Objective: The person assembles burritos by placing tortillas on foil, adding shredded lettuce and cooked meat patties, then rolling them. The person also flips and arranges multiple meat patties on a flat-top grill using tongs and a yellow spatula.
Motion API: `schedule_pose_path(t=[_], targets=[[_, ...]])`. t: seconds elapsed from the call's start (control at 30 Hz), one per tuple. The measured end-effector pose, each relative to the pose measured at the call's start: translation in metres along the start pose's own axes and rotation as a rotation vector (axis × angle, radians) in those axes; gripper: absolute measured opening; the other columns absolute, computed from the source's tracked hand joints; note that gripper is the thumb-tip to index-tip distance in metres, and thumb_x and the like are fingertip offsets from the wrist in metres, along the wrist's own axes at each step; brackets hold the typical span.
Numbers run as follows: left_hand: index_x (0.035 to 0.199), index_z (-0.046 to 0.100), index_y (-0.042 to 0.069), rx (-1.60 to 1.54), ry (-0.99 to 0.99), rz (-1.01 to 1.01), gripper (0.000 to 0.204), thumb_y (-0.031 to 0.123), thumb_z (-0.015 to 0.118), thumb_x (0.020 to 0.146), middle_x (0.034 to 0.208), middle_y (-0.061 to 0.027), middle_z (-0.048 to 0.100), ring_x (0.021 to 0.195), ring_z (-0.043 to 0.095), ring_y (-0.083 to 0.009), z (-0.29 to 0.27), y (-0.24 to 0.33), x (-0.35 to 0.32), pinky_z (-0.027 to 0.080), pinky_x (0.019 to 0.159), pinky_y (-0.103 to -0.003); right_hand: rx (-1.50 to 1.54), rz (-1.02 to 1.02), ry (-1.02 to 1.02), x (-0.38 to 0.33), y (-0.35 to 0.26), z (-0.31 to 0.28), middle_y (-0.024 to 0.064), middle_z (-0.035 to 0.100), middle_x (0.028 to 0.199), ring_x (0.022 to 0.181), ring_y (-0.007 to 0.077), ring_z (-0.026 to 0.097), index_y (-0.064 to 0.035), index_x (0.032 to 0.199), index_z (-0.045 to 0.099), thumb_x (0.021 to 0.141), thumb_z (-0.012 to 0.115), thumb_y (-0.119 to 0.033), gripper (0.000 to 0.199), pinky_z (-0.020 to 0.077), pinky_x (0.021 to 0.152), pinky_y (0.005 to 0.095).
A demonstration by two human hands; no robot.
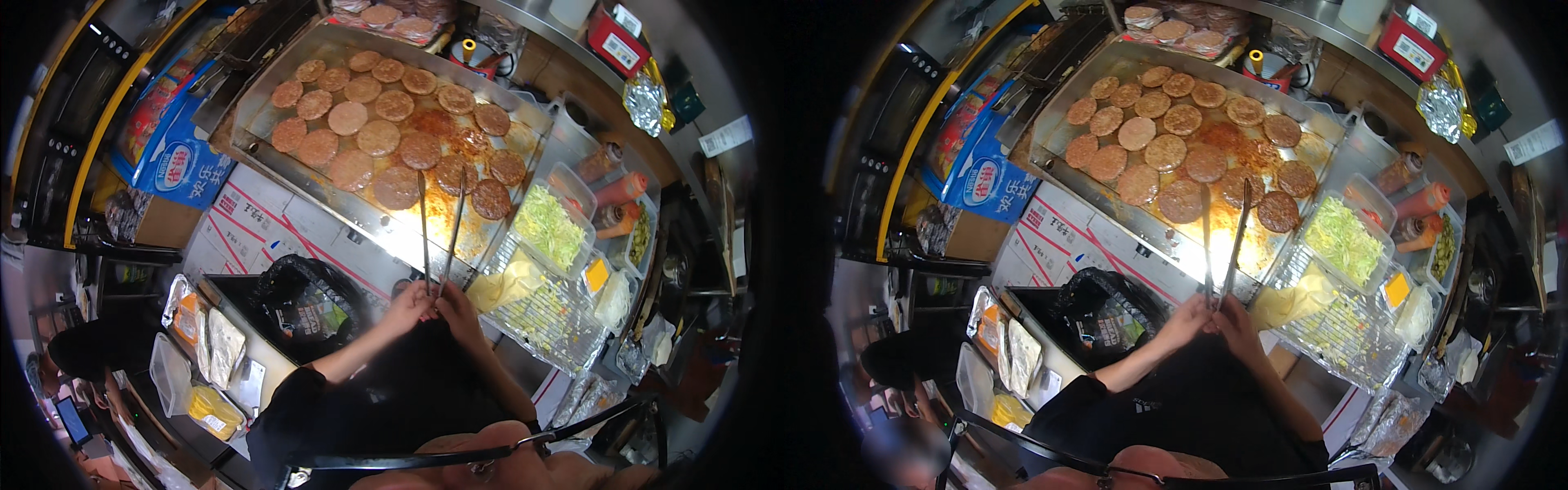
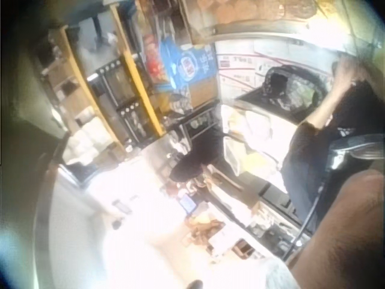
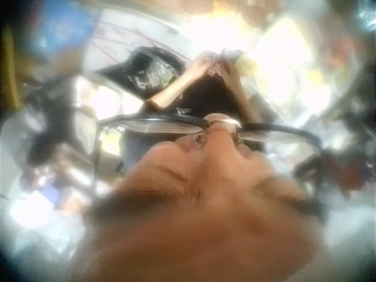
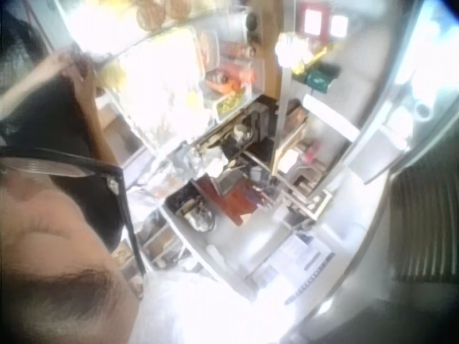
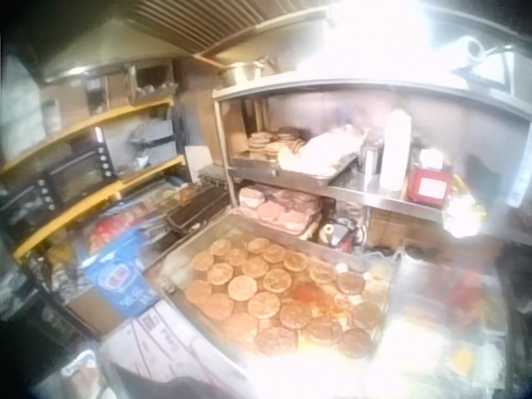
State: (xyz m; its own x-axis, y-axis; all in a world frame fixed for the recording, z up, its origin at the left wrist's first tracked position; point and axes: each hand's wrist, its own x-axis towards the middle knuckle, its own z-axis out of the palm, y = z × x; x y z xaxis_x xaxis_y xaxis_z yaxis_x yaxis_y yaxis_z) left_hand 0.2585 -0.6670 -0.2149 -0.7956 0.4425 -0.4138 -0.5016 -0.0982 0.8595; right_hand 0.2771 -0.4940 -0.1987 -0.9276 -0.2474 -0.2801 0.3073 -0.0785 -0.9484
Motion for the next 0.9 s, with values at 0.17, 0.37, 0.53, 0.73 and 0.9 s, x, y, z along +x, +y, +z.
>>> schedule_pose_path(t=[0.17, 0.37, 0.53, 0.73, 0.9], targets=[[0.125, 0.048, 0.002, 0.045, 0.04, 0.132, 0.027, 0.005, 0.046, 0.098, 0.105, -0.0095, 0.063, 0.087, 0.063, -0.0162, 0.024, 0.021, -0.014, 0.051, 0.078, -0.028, 0.267, 0.116, -0.047, 0.023, -0.031, 0.012, 0.0135, 0.059, 0.123, 0.105, 0.0174, 0.06, 0.0005, 0.139, 0.039, 0.098, 0.049, -0.019, 0.047, 0.0471, 0.09, 0.0282], [0.102, 0.062, -0.001, 0.293, -0.012, 0.035, 0.016, 0.012, 0.057, 0.096, 0.086, -0.0049, 0.067, 0.082, 0.064, -0.0114, 0.014, 0.051, -0.038, 0.051, 0.073, -0.026, 0.227, -0.084, -0.047, 0.029, -0.035, 0.004, 0.0124, 0.056, 0.119, 0.089, 0.0141, 0.059, 0.0, 0.145, 0.029, 0.094, 0.057, -0.013, 0.059, 0.0486, 0.074, 0.0239], [0.106, 0.062, 0.001, 0.745, 0.038, -0.1, 0.02, 0.013, 0.064, 0.091, 0.081, -0.0066, 0.068, 0.077, 0.066, -0.0131, -0.053, -0.01, -0.039, 0.051, 0.071, -0.028, 0.004, -0.098, 0.064, 0.029, -0.042, -0.024, 0.0071, 0.057, 0.105, 0.073, 0.0084, 0.053, 0.0003, 0.143, 0.03, 0.095, 0.058, -0.013, 0.057, 0.0436, 0.058, 0.0205], [0.098, 0.062, 0.002, 1.053, 0.292, -0.027, 0.012, 0.005, 0.061, 0.087, 0.078, -0.0103, 0.069, 0.076, 0.069, -0.0205, -0.19, -0.21, -0.003, 0.053, 0.071, -0.033, -0.588, 0.036, 0.401, -0.003, -0.089, -0.055, 0.0104, 0.065, 0.092, 0.071, 0.0164, 0.06, -0.0076, 0.134, 0.048, 0.093, 0.059, -0.018, 0.044, 0.048, 0.065, 0.0317], [0.092, 0.057, 0.005, 0.952, 0.279, 0.198, 0.003, 0.006, 0.056, 0.09, 0.07, -0.0073, 0.063, 0.055, 0.061, -0.017, -0.315, -0.333, 0.032, 0.048, 0.046, -0.031, -0.623, 0.155, 0.361, -0.016, -0.095, -0.056, 0.0106, 0.065, 0.09, 0.069, 0.0181, 0.06, -0.0071, 0.133, 0.05, 0.093, 0.06, -0.025, 0.045, 0.0469, 0.065, 0.0325]])
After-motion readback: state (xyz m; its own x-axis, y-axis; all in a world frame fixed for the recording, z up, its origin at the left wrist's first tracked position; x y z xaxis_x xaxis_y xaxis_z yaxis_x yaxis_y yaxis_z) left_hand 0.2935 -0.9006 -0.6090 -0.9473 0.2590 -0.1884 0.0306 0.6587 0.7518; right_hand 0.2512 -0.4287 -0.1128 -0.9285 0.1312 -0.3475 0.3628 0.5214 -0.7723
